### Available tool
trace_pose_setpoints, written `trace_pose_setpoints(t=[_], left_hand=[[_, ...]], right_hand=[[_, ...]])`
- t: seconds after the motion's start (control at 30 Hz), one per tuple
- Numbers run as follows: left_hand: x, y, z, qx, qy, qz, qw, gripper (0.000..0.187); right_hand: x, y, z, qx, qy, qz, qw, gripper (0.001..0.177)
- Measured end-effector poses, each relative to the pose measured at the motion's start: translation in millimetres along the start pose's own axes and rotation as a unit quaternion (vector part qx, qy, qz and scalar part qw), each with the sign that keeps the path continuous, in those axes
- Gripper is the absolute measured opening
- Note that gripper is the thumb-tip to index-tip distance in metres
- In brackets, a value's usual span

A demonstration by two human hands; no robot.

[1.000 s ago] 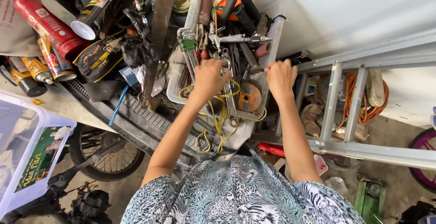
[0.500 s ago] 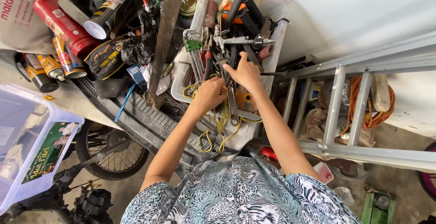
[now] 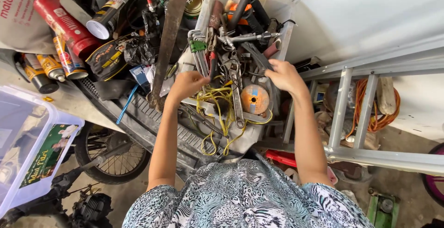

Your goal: The person sorts through a cluttered collection of tools and supplies on a workbench. They move spray cans, a red fire extinguisher, a white cloth, and a yellow extension cord, then pick up and place back various hand tools including wrenches, pliers, and a pressure gauge.

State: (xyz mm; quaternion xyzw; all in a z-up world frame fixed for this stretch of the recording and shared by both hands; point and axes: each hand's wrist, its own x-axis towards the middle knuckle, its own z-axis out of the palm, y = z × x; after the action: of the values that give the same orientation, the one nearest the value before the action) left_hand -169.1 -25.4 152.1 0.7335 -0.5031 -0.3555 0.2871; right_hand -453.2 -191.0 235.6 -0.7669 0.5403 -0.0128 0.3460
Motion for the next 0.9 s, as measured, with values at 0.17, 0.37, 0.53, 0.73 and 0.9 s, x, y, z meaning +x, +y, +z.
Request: trace_pose_setpoints(t=[0.17,0.37,0.53,0.73,0.9], left_hand=[[30,27,26,-0.203,0.020,-0.021,0.979,0.037],[59,24,56,-0.008,0.227,-0.018,0.974,0.050],[102,-41,74,0.272,0.325,-0.138,0.895,0.108],[107,-40,68,0.236,0.329,-0.115,0.907,0.072],[114,-38,75,0.346,0.346,-0.116,0.865,0.068]], right_hand=[[-97,1,-29,0.014,0.060,-0.074,0.995,0.055],[-101,-42,-12,0.027,0.174,-0.176,0.968,0.058],[-21,-31,35,0.096,0.194,-0.139,0.966,0.057],[21,-10,72,0.106,0.233,-0.073,0.964,0.063],[51,-10,56,-0.207,0.205,0.001,0.956,0.052]])
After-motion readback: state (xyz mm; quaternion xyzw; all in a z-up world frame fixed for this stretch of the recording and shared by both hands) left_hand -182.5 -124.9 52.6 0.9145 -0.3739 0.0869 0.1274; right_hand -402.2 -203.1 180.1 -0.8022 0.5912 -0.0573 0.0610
